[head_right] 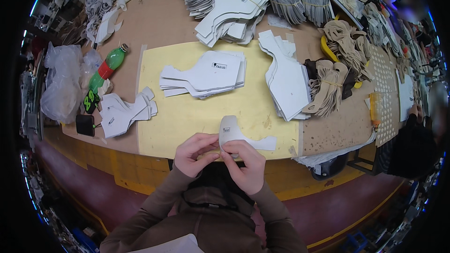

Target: The person repeatedly folds white paper cutouts with printed logos on a yellow work surface. They handle each piece one at a time, fold it in half, and place it into a growing stack. The workspace contains piles of similar parts and other materials.

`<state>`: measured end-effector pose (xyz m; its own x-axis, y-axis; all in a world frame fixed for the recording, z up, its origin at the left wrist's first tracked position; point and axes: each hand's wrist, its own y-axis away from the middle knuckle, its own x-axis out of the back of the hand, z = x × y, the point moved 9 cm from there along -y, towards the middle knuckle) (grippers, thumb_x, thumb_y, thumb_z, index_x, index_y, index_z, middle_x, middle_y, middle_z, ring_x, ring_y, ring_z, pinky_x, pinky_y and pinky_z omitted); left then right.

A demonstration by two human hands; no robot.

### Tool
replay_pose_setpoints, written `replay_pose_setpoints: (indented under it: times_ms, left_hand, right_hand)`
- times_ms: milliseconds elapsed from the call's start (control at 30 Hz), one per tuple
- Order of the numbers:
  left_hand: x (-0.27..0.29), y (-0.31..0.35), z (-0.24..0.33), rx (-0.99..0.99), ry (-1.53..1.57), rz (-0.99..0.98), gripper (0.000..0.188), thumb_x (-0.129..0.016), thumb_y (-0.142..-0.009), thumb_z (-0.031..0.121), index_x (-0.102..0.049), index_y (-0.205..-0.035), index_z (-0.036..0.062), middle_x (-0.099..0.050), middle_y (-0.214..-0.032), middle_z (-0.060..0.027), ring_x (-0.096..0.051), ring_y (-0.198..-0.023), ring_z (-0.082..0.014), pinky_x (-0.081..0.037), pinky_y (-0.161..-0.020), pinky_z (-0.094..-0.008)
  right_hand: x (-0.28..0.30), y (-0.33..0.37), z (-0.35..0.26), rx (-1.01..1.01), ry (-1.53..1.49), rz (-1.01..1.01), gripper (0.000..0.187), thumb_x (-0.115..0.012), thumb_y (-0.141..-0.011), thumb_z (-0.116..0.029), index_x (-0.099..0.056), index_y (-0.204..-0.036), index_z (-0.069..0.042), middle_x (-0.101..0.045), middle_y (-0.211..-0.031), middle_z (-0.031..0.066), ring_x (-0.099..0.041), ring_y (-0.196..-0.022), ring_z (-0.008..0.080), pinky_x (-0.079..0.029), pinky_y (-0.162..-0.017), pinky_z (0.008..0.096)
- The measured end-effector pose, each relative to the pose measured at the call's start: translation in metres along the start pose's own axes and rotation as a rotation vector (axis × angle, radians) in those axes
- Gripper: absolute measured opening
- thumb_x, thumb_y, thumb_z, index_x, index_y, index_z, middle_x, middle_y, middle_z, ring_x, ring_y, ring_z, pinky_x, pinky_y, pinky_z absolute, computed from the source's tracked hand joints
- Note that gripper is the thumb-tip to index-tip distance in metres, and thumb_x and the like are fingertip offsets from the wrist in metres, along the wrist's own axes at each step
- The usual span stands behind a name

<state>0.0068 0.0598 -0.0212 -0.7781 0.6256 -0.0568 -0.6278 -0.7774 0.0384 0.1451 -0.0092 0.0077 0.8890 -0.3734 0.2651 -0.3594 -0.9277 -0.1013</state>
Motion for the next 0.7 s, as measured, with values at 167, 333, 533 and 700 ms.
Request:
replay_pose_setpoints:
  times_ms: [167,333,533,700]
  left_hand:
    - [0.001,0.001,0.019,-0.166,-0.307,0.045,0.031,-0.072,-0.088,-0.005,-0.070,-0.119,-0.0041,-0.072,-0.117,-0.0168,-0.073,-0.101,-0.0242,-0.059,-0.088,-0.0327]
    - [0.002,0.005,0.026,-0.204,-0.247,0.106,0.020,-0.071,-0.089,-0.005,-0.073,-0.108,-0.0047,-0.074,-0.113,-0.0193,-0.075,-0.098,-0.0255,-0.061,-0.085,-0.0316]
    - [-0.002,0.004,0.034,-0.251,-0.353,0.071,0.019,-0.071,-0.088,-0.007,-0.073,-0.106,-0.0060,-0.074,-0.113,-0.0200,-0.076,-0.096,-0.0251,-0.062,-0.084,-0.0312]
    - [-0.005,0.001,0.039,-0.237,-0.342,0.055,0.020,-0.074,-0.086,-0.006,-0.075,-0.106,-0.0052,-0.075,-0.111,-0.0208,-0.075,-0.099,-0.0251,-0.061,-0.087,-0.0316]
  right_hand:
    - [-0.001,0.001,-0.002,0.015,-0.037,-0.038,0.013,-0.073,-0.087,0.004,-0.070,-0.099,0.002,-0.072,-0.101,0.0136,-0.072,-0.091,0.0235,-0.056,-0.079,0.0301]
    - [-0.002,0.001,0.001,-0.052,-0.097,-0.049,0.011,-0.071,-0.089,0.004,-0.070,-0.100,0.003,-0.071,-0.102,0.0130,-0.071,-0.092,0.0207,-0.056,-0.082,0.0298]
    - [-0.003,0.006,0.012,-0.175,-0.282,-0.012,0.009,-0.066,-0.092,0.007,-0.068,-0.100,0.007,-0.067,-0.105,0.0121,-0.067,-0.094,0.0161,-0.055,-0.085,0.0273]
    - [-0.001,0.006,0.008,-0.170,-0.301,-0.017,0.009,-0.064,-0.092,0.011,-0.066,-0.101,0.010,-0.064,-0.110,0.0121,-0.064,-0.096,0.0142,-0.054,-0.086,0.0257]
